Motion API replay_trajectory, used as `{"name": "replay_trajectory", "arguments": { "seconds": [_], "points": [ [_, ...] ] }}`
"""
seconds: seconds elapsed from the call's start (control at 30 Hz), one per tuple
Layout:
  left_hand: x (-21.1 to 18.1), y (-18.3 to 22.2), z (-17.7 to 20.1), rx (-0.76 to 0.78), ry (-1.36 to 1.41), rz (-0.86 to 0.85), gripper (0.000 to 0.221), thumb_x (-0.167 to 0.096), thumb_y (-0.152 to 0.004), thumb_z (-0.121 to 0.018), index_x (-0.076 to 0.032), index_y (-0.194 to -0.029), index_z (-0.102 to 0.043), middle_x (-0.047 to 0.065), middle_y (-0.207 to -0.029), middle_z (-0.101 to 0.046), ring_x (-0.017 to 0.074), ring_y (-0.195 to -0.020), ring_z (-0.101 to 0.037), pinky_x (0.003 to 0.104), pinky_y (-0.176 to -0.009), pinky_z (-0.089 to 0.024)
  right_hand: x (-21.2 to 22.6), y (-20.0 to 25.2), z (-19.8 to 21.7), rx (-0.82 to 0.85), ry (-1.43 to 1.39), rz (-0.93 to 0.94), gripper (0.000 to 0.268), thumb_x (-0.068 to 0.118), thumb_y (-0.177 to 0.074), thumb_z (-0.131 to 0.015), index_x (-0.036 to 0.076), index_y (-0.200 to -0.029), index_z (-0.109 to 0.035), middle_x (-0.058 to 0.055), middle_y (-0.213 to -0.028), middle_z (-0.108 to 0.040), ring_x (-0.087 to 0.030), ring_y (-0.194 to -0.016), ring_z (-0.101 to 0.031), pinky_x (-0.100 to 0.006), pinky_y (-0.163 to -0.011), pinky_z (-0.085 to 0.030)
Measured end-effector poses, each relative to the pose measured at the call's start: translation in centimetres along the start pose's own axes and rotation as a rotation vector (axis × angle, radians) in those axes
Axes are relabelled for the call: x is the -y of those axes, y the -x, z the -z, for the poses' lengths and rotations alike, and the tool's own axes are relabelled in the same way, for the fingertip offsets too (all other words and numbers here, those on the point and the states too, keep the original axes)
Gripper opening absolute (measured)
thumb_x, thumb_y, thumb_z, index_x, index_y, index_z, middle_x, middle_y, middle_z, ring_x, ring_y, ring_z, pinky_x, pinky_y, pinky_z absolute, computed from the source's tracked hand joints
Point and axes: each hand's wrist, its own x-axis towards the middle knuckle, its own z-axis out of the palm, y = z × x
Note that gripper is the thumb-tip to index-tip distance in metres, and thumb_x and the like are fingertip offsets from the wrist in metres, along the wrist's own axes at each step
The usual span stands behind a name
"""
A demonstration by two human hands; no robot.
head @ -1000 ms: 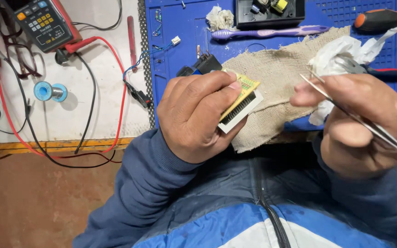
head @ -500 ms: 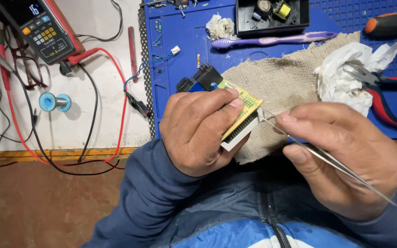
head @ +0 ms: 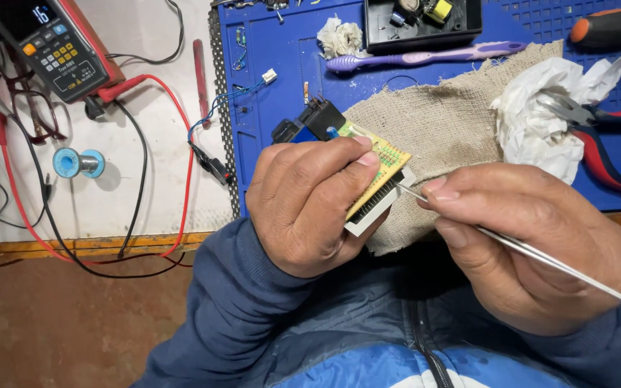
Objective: Repairing a digital display module and circuit board using a multimeter and tweezers.
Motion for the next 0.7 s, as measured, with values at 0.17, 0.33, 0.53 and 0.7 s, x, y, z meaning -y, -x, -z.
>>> {"name": "replay_trajectory", "arguments": {
  "seconds": [0.17,0.33,0.53,0.7],
  "points": [
    [0.0,0.0,0.1,0.011,0.008,-0.003,0.029,-0.031,-0.119,-0.071,-0.004,-0.126,-0.081,0.017,-0.131,-0.085,0.0352,-0.108,-0.089,0.047,-0.095,-0.064,-1.0,0.1,0.1,0.049,-0.001,0.040,0.029,0.004,-0.112,-0.077,-0.002,-0.139,-0.068,-0.024,-0.137,-0.082,-0.034,-0.127,-0.086,-0.044,-0.114,-0.070],
    [0.1,0.2,0.1,0.023,0.007,-0.007,0.030,-0.031,-0.119,-0.074,-0.004,-0.130,-0.080,0.018,-0.133,-0.084,0.0365,-0.109,-0.089,0.048,-0.095,-0.064,1.2,-1.1,-0.6,-0.040,0.023,-0.016,0.018,-0.002,-0.112,-0.080,-0.006,-0.129,-0.073,-0.025,-0.129,-0.085,-0.034,-0.117,-0.087,-0.042,-0.107,-0.071],
    [0.1,0.2,0.1,0.016,0.005,-0.003,0.029,-0.030,-0.119,-0.074,-0.004,-0.129,-0.080,0.018,-0.133,-0.085,0.0361,-0.109,-0.089,0.048,-0.095,-0.064,2.0,-2.0,-0.8,-0.090,0.009,-0.026,0.012,-0.005,-0.112,-0.080,-0.008,-0.123,-0.078,-0.027,-0.123,-0.085,-0.033,-0.112,-0.088,-0.040,-0.106,-0.071],
    [0.2,0.3,0.0,0.011,0.004,-0.013,0.029,-0.030,-0.120,-0.071,-0.004,-0.130,-0.079,0.018,-0.133,-0.085,0.0356,-0.109,-0.090,0.047,-0.096,-0.063,1.8,-2.2,-1.1,-0.124,0.017,0.022,0.009,-0.006,-0.110,-0.082,-0.009,-0.118,-0.078,-0.028,-0.117,-0.086,-0.032,-0.106,-0.088,-0.038,-0.100,-0.071]
  ]
}}
